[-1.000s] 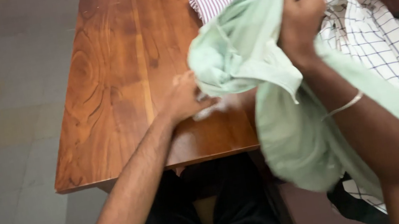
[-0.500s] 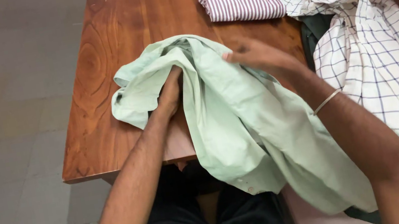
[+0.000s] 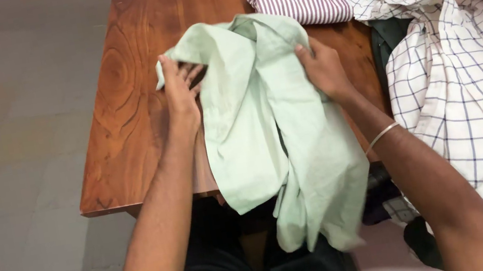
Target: The person folds a striped long-sleeve shirt on a wooden table, buttoning the collar and cuffs, aligning the sleeves, and folding the shirt into a compact rectangle. The person then picks up a light green shirt and begins to unfold it.
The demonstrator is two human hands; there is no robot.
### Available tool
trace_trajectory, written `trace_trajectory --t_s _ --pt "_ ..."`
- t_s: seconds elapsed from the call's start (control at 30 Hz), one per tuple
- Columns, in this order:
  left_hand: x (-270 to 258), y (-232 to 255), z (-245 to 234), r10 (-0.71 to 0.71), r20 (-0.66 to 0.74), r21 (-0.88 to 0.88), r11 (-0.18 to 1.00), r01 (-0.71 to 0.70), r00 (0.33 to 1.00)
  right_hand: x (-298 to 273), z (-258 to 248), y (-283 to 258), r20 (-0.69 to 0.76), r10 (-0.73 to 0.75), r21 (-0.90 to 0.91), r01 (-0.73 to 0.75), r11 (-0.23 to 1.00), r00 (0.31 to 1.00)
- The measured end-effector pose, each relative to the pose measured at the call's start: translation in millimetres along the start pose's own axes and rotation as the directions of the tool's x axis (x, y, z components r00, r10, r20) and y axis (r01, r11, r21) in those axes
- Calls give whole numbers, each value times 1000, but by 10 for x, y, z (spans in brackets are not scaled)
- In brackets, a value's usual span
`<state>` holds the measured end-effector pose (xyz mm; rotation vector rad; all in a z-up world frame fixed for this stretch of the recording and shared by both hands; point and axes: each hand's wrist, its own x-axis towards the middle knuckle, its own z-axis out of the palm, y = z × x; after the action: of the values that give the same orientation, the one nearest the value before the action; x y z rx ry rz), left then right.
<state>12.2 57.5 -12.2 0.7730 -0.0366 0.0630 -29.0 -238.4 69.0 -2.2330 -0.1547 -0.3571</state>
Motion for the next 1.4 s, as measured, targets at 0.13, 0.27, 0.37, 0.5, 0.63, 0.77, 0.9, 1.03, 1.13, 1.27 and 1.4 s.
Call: trace_trajectory --t_s 0.13,0.27,0.37,0.5,0.63,0.77,0.9,1.03,1.13,1.27,1.4 --pt "20 -86 -78 15 74 369 928 -41 997 -180 -104 -37 46 -13 -665 40 745 999" --pt "-37 -243 -80 67 172 723 669 -172 983 -231 -121 -15 75 143 -620 -66 782 987" --pt "-105 -272 -87 124 258 859 424 -286 958 -209 -110 63 45 -2 -668 31 744 999" --pt "-95 -273 -90 193 346 859 327 -393 918 -23 -116 75 76 83 -526 -31 850 994" --pt "69 -393 -219 187 212 614 738 -280 959 17 -149 115 190 290 -396 -197 897 938" --pt "444 -516 -548 345 15 397 859 -323 938 9 -132 262 252 232 -208 -181 961 939" --pt "929 -407 -1065 529 -227 294 838 -460 818 102 -147 471 -34 91 -117 -94 989 995" --pt "1093 -394 -1487 540 -461 228 839 -495 704 182 -270 658 -250 82 -199 -134 971 965" --pt "1101 -109 -1800 510 -549 133 836 -533 663 196 -372 814 -336 34 -300 -141 943 941" --pt "820 461 -2026 409 -680 -5 827 -562 609 216 -569 1034 -337 141 -344 -261 902 931" --pt "555 1040 -1589 326 -513 -204 852 -482 794 271 -600 1065 -300 139 -306 -233 923 944"
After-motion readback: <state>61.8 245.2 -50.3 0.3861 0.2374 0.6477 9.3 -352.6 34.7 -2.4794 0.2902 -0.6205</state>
